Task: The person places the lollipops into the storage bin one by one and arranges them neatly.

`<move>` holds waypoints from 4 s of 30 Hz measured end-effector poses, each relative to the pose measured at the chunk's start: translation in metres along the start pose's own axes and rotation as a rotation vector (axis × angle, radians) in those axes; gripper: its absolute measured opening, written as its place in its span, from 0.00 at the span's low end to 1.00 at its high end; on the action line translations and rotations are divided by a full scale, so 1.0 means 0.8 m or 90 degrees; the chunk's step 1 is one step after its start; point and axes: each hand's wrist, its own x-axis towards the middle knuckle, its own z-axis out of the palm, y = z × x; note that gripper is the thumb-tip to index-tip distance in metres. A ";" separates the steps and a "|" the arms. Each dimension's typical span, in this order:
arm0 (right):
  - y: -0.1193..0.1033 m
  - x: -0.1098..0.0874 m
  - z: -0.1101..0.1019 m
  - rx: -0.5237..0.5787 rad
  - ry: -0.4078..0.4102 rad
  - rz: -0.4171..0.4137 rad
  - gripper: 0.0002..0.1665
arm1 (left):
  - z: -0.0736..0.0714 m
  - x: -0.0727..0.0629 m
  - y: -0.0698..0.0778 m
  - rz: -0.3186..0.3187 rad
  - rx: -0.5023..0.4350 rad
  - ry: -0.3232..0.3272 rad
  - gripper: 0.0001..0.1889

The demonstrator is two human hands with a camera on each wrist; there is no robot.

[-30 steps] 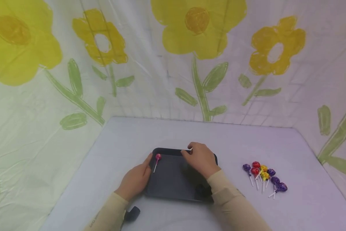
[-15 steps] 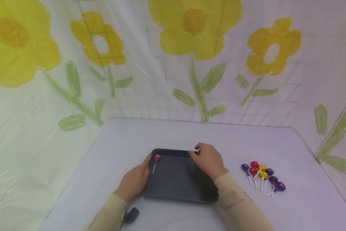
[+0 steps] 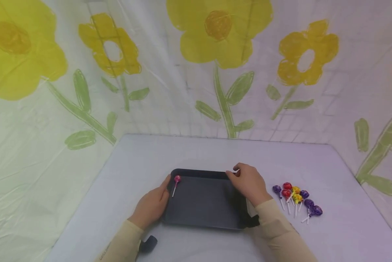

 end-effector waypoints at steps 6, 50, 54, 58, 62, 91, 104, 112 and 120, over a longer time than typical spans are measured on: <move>0.010 -0.005 -0.007 0.007 0.003 0.010 0.30 | 0.001 0.000 -0.001 0.001 0.000 0.001 0.29; 0.100 -0.029 -0.035 -0.025 -0.015 0.097 0.34 | 0.001 0.002 0.000 -0.007 -0.012 -0.010 0.30; 0.108 -0.032 -0.037 -0.026 -0.015 0.105 0.36 | 0.001 0.002 0.000 -0.008 -0.006 -0.011 0.30; 0.116 -0.035 -0.039 -0.025 -0.025 0.122 0.38 | 0.001 0.002 0.000 -0.005 -0.006 -0.010 0.30; 0.123 -0.040 -0.039 -0.029 -0.028 0.130 0.39 | 0.002 0.002 0.000 -0.002 -0.008 -0.009 0.30; 0.143 -0.039 -0.033 -0.106 0.027 0.118 0.23 | 0.000 0.002 0.001 -0.019 -0.018 -0.016 0.30; 0.131 -0.045 -0.029 -0.107 0.042 0.107 0.23 | 0.002 0.002 0.000 -0.014 -0.013 -0.015 0.30; 0.124 -0.048 -0.028 -0.109 0.018 0.127 0.22 | 0.002 0.001 0.002 -0.009 -0.014 -0.025 0.29; 0.116 -0.044 -0.029 -0.110 0.006 0.128 0.23 | 0.003 0.001 0.000 -0.011 -0.014 -0.021 0.30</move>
